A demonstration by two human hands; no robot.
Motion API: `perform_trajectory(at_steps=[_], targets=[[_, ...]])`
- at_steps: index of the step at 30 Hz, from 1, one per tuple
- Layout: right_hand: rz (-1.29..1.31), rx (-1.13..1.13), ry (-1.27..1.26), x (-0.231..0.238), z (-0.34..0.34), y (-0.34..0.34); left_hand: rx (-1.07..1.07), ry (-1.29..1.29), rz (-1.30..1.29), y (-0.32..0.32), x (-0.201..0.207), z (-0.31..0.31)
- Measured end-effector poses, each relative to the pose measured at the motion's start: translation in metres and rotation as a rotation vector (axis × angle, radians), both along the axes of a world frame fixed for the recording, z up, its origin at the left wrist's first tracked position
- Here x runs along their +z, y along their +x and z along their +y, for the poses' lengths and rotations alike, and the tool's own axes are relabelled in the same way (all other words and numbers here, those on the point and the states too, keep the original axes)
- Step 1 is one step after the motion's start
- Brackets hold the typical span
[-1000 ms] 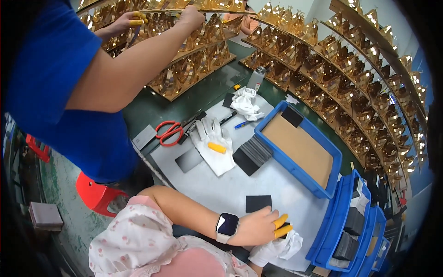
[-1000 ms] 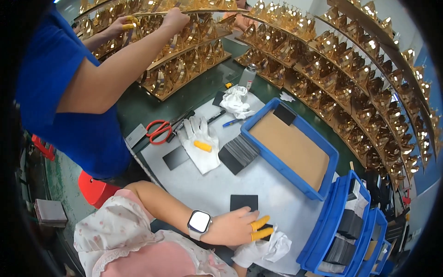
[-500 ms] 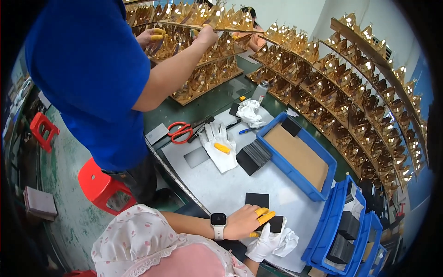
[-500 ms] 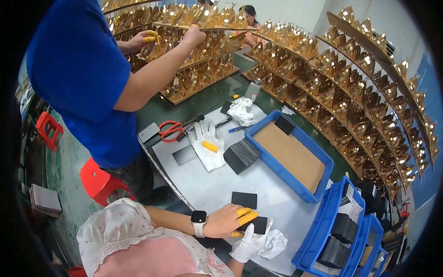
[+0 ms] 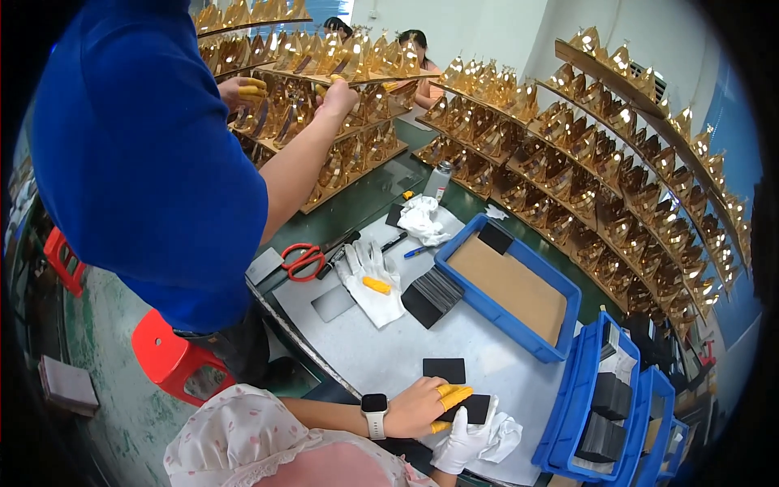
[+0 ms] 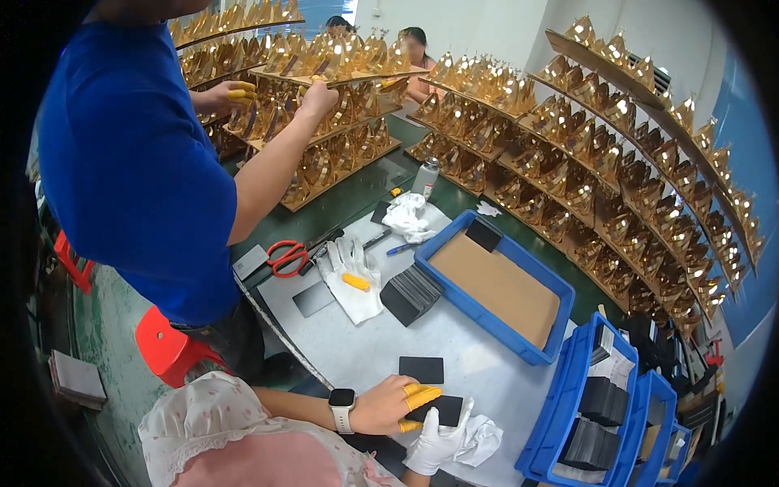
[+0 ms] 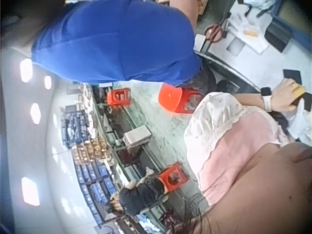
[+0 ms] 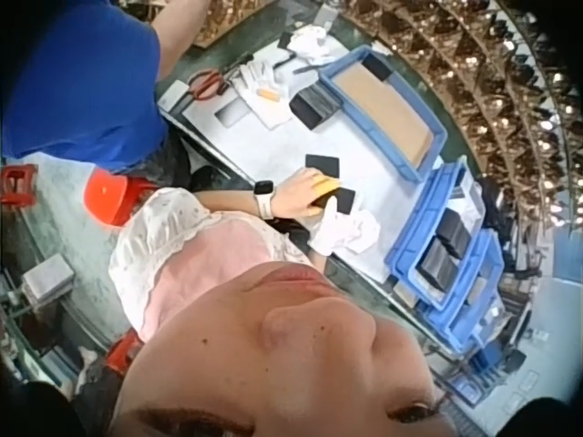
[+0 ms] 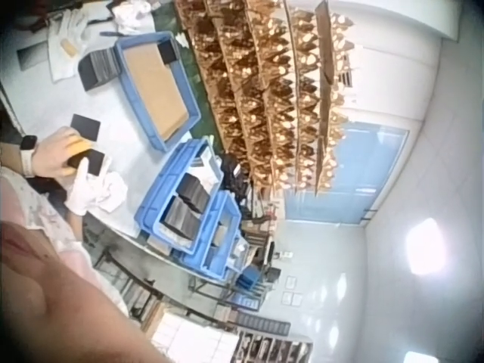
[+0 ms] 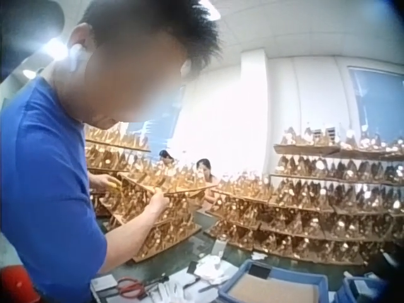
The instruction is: The person is cleaning and inspecting small black rectangular metal plates using a white cloth while sitting at a workbench.
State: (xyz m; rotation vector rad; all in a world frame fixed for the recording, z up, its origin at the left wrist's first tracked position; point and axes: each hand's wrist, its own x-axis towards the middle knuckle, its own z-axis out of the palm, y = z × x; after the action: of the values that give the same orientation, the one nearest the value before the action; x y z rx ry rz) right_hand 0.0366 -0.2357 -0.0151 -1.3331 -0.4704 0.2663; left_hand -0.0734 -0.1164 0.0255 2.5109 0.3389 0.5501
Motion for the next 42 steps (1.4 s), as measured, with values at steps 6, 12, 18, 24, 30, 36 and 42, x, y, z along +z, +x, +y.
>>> perform_trajectory(at_steps=[6, 12, 18, 24, 30, 36, 42], targets=[[-0.052, -0.069, -0.08, 0.01, 0.002, 0.0, -0.014, 0.05, -0.074, -0.008, 0.005, 0.013], [0.046, -0.038, -0.078, -0.005, -0.004, 0.007, -0.007, 0.02, 0.047, -0.024, 0.008, 0.023], [0.012, -0.016, -0.147, 0.003, -0.003, 0.003, 0.014, -0.01, 0.059, -0.028, 0.007, 0.02], [0.002, -0.023, -0.154, -0.011, -0.007, 0.008, 0.009, -0.03, 0.02, -0.026, 0.007, 0.02], [0.065, -0.034, -0.095, -0.002, 0.0, 0.004, 0.006, -0.029, 0.046, -0.026, 0.005, 0.021], [0.084, -0.025, -0.08, -0.01, -0.003, 0.006, 0.01, -0.027, 0.062, -0.026, 0.004, 0.021], [0.042, -0.01, -0.155, -0.002, -0.002, 0.004, 0.007, -0.023, 0.034, -0.027, 0.001, 0.02]])
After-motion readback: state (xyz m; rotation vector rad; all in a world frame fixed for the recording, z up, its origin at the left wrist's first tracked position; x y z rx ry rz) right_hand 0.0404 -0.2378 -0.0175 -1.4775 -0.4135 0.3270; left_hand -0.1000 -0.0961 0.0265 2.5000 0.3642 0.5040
